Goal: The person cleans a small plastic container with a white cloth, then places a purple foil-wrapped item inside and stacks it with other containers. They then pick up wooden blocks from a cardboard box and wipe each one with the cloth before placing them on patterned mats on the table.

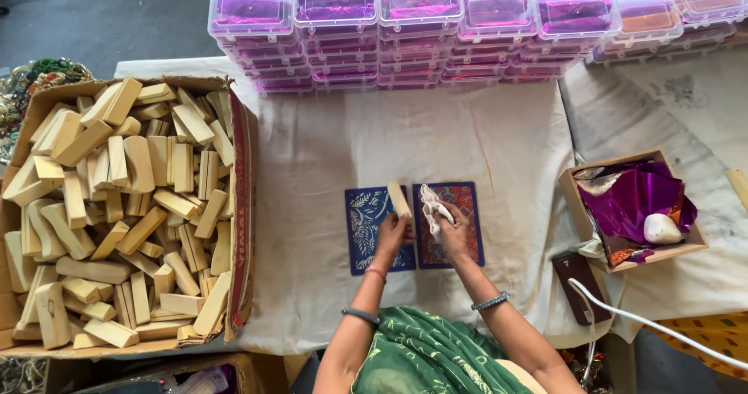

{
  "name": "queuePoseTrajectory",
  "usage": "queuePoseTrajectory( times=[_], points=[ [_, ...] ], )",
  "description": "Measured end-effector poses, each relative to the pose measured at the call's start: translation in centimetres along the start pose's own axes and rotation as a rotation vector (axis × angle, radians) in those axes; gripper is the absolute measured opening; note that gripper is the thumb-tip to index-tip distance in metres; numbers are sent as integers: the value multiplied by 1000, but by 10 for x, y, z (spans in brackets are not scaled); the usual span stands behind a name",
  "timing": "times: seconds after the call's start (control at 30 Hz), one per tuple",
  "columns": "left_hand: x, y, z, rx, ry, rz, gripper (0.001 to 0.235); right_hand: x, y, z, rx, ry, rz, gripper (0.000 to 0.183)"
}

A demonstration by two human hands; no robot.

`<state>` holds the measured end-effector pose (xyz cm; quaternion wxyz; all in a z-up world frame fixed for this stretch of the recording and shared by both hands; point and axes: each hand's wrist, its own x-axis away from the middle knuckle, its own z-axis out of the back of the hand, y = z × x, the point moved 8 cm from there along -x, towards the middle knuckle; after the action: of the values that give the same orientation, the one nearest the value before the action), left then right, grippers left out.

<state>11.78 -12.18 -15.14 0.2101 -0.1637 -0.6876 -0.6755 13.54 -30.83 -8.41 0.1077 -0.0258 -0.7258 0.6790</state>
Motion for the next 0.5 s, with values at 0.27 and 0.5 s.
queuePoseTrajectory(
  times=[0.27,0.5],
  points=[
    [7,-66,13,616,-87,56,25,47,-66,-87,545,-339,468,49],
    [-9,-79,13,593,-155,-15,22,-6,-35,-143,943,-489,651,47]
  ],
)
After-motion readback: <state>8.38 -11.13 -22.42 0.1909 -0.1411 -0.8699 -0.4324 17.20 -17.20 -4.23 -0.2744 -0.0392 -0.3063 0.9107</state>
